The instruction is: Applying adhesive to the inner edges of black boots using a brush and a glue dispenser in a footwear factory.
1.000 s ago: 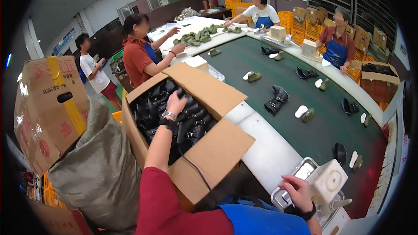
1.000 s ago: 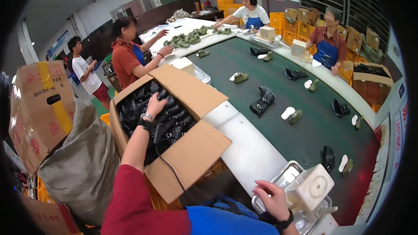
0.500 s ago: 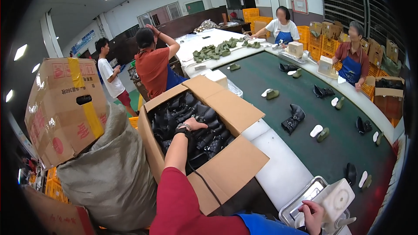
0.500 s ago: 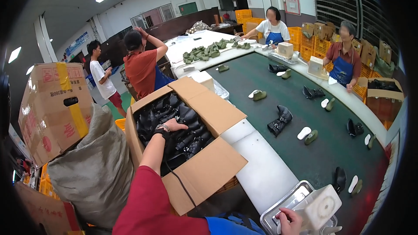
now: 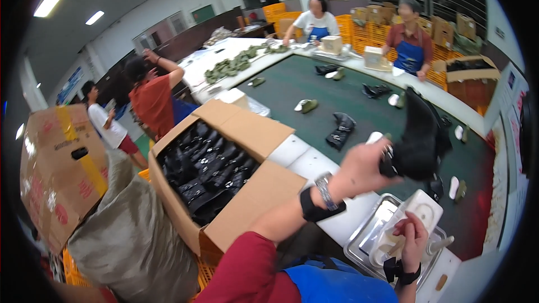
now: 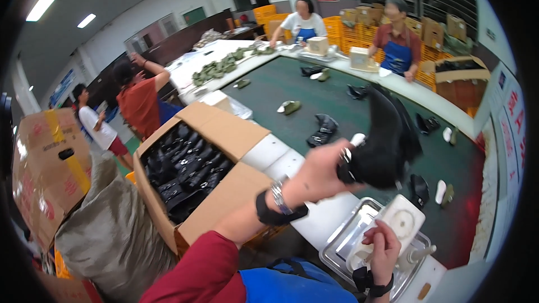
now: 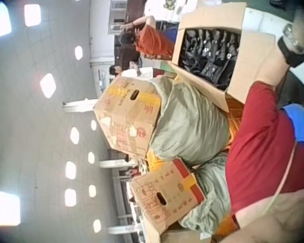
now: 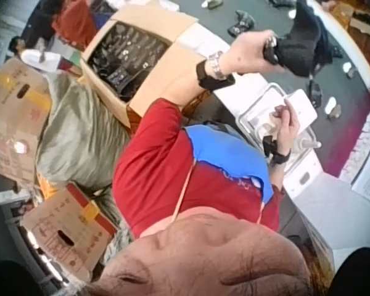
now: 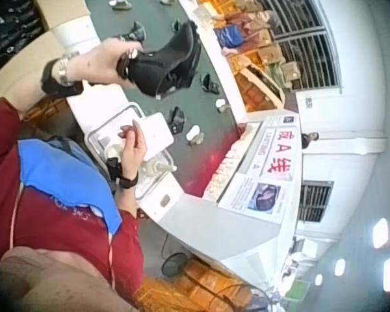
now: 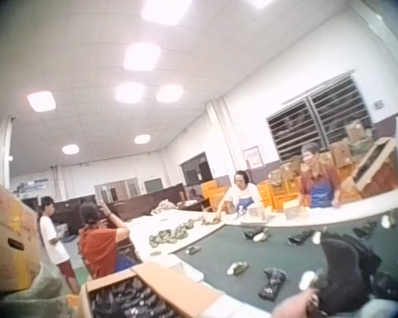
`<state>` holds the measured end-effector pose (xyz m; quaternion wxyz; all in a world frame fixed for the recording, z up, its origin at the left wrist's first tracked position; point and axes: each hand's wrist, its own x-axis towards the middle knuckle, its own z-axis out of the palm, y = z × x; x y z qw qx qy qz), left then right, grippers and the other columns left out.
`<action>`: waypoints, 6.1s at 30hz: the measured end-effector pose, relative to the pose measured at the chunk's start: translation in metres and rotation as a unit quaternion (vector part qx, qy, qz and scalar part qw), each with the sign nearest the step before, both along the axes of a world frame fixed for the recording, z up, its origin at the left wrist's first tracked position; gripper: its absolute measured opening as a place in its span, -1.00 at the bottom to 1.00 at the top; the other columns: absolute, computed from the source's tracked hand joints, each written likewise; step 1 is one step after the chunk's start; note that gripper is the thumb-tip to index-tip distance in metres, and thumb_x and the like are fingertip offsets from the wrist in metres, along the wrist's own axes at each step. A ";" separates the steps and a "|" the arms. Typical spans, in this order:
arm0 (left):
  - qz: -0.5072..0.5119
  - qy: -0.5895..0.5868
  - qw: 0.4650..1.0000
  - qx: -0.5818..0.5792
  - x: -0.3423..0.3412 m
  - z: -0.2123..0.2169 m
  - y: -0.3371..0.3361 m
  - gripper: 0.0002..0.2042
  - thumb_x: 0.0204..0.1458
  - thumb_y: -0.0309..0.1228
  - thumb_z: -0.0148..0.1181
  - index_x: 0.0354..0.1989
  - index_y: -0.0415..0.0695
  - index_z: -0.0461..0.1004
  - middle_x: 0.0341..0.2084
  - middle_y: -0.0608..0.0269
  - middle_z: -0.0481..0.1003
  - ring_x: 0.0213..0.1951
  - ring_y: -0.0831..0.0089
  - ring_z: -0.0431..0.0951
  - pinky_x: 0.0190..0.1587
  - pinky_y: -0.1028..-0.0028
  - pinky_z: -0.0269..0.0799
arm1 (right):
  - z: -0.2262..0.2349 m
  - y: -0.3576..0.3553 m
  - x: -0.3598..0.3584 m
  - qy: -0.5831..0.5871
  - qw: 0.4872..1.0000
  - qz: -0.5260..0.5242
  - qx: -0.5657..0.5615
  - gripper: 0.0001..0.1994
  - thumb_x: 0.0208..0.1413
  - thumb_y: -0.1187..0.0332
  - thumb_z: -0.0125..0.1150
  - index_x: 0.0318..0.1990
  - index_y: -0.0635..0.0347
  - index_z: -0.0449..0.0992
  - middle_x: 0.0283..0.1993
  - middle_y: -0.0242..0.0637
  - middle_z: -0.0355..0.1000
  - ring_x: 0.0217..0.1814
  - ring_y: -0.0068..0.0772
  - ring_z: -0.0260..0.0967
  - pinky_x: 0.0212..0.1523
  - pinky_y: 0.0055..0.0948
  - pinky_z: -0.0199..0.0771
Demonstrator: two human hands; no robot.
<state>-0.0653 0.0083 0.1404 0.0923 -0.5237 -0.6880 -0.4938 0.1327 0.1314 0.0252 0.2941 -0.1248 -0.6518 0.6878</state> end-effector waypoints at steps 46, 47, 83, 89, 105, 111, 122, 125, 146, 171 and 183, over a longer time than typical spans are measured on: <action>-0.438 -0.224 0.866 -0.091 0.042 -0.150 0.047 -0.14 -0.37 -0.46 0.35 0.21 -0.24 0.04 -0.10 0.08 0.36 -0.09 0.24 0.40 0.04 0.35 0.29 | -0.023 -0.038 -0.031 -0.132 0.853 -0.293 0.411 -0.64 -0.01 0.26 0.06 -0.06 0.24 0.39 -0.47 -0.23 0.33 -0.38 -0.26 0.27 -0.27 -0.36 0.15; -0.439 -0.214 0.867 -0.099 0.042 -0.149 0.049 -0.16 -0.35 -0.46 0.34 0.20 -0.25 0.04 -0.10 0.07 0.36 -0.10 0.24 0.40 0.03 0.36 0.29 | -0.026 -0.038 -0.033 -0.091 0.855 -0.314 0.402 -0.63 -0.04 0.27 0.05 -0.07 0.24 0.39 -0.48 -0.24 0.37 -0.40 -0.24 0.28 -0.28 -0.35 0.12; -0.500 -0.405 0.724 -0.249 -0.076 -0.193 0.025 -0.11 -0.59 -0.34 0.54 0.07 -0.31 0.24 -0.09 0.03 0.40 -0.04 0.20 0.41 0.06 0.23 0.28 | -0.149 0.029 0.039 -0.366 0.865 -0.246 0.240 -0.74 -0.10 0.17 0.25 -0.34 0.16 0.54 -0.44 -0.10 0.41 -0.36 -0.10 0.38 -0.35 -0.28 0.36; -0.506 -0.573 0.573 -0.295 -0.062 -0.194 0.011 -0.09 -0.59 -0.28 0.53 0.09 -0.27 0.22 -0.14 0.03 0.41 -0.08 0.20 0.42 0.05 0.21 0.28 | -0.133 0.017 0.050 -0.251 0.915 -0.291 0.124 -0.80 0.00 0.31 0.13 -0.48 0.29 0.46 -0.53 -0.07 0.40 -0.51 -0.17 0.40 -0.48 -0.34 0.34; -0.542 -0.580 0.490 -0.359 -0.057 -0.260 -0.014 -0.12 -0.52 -0.17 0.51 0.08 -0.25 0.23 -0.17 0.09 0.41 -0.10 0.26 0.40 -0.03 0.28 0.28 | -0.079 0.027 0.077 -0.071 0.952 -0.213 -0.207 -0.73 0.16 0.33 -0.01 -0.07 0.34 0.37 -0.41 -0.32 0.43 -0.50 -0.62 0.32 -0.47 -0.63 0.38; -0.549 -0.601 0.437 -0.384 -0.041 -0.242 0.000 -0.12 -0.53 -0.28 0.51 0.10 -0.24 0.22 -0.12 0.07 0.40 -0.06 0.26 0.39 0.02 0.29 0.26 | -0.014 0.018 0.038 -0.004 0.981 -0.083 -0.174 -0.78 0.13 0.39 0.04 -0.12 0.31 0.44 -0.33 -0.24 0.46 -0.42 -0.58 0.38 -0.38 -0.63 0.41; -0.559 -0.539 0.457 -0.434 -0.046 -0.222 0.001 -0.07 -0.51 -0.34 0.50 0.17 -0.24 0.15 0.06 0.17 0.30 0.10 0.42 0.23 0.17 0.42 0.07 | -0.012 0.012 0.018 -0.047 0.936 -0.078 0.339 -0.87 -0.10 0.53 0.25 -0.34 0.29 0.51 -0.42 -0.23 0.44 -0.43 -0.32 0.41 -0.42 -0.49 0.38; -0.553 -0.518 0.490 -0.432 -0.042 -0.205 0.004 -0.08 -0.49 -0.33 0.50 0.17 -0.25 0.15 0.05 0.18 0.30 0.10 0.43 0.21 0.17 0.42 0.05 | -0.016 0.011 0.026 -0.079 0.947 -0.090 0.299 -0.89 -0.08 0.54 0.23 -0.34 0.28 0.50 -0.44 -0.24 0.43 -0.45 -0.35 0.40 -0.44 -0.51 0.36; -0.437 -0.163 0.836 -0.288 0.007 -0.186 0.015 -0.05 -0.42 -0.51 0.38 0.26 -0.23 -0.04 0.04 -0.01 0.28 0.05 0.24 0.33 0.12 0.38 0.17 | -0.021 0.033 0.027 -0.223 0.928 -0.190 0.231 -0.87 -0.02 0.41 0.17 -0.42 0.32 0.49 -0.55 -0.29 0.41 -0.54 -0.60 0.30 -0.49 -0.57 0.31; -0.318 0.022 0.918 -0.235 0.010 -0.179 0.016 -0.12 -0.45 -0.49 0.30 0.21 -0.28 0.04 -0.25 0.01 0.39 -0.18 0.09 0.37 -0.07 0.29 0.25 | -0.019 0.015 0.034 -0.119 0.953 -0.272 0.067 -0.86 0.01 0.40 0.16 -0.40 0.32 0.50 -0.51 -0.41 0.41 -0.47 -0.67 0.28 -0.45 -0.62 0.29; -0.288 0.023 0.942 -0.173 0.010 -0.175 0.017 -0.14 -0.46 -0.50 0.29 0.17 -0.34 0.06 -0.32 0.03 0.40 -0.29 0.10 0.37 -0.16 0.28 0.26 | -0.037 -0.001 0.023 -0.125 0.913 -0.333 0.202 -0.90 -0.01 0.43 0.18 -0.43 0.28 0.52 -0.57 -0.39 0.43 -0.58 -0.68 0.26 -0.55 -0.61 0.25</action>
